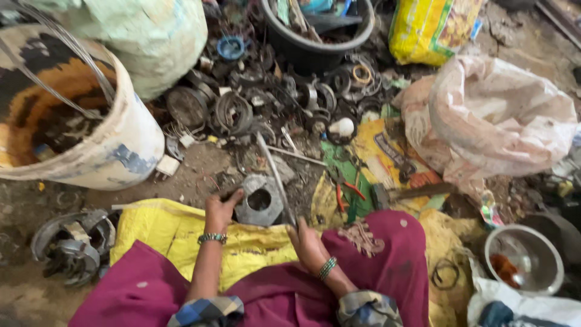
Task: The person sits on the floor of a scrap workshop and hammers a metal component against a hexagonal anvil block to break it apart. They use a hammer and a metal bar to strike and pry the part, reposition it on the anvil, and handle the separated pieces among piles of scrap.
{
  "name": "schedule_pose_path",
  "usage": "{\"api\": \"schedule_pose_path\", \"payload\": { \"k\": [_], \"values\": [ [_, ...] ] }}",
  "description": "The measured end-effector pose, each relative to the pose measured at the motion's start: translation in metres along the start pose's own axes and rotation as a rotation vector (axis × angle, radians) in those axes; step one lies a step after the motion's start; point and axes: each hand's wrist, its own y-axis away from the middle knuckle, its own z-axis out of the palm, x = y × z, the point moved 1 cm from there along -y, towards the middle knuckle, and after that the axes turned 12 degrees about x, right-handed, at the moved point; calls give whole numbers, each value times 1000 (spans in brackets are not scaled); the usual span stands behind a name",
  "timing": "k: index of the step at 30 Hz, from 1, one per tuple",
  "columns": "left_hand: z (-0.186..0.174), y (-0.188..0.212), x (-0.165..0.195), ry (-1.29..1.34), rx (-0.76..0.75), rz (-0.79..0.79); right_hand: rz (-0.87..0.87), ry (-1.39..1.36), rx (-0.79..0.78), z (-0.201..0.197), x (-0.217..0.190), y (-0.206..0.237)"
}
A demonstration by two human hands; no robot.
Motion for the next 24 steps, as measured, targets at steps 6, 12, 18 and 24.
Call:
{"api": "schedule_pose_path", "payload": {
  "k": [6, 12, 18, 24],
  "values": [
    [0, 9, -3, 78, -21, 3, -64, -485, 283, -28, -13, 7],
    [-1, 3, 1, -70, 24, 35, 50, 59, -134, 8, 10, -14],
    [-4, 0, 3, -46, 25, -66, 389, -441, 60, -33, -3, -19],
    [-7, 6, -1, 33, -16, 28, 40, -720, 253, -28, -5, -10]
  ]
}}
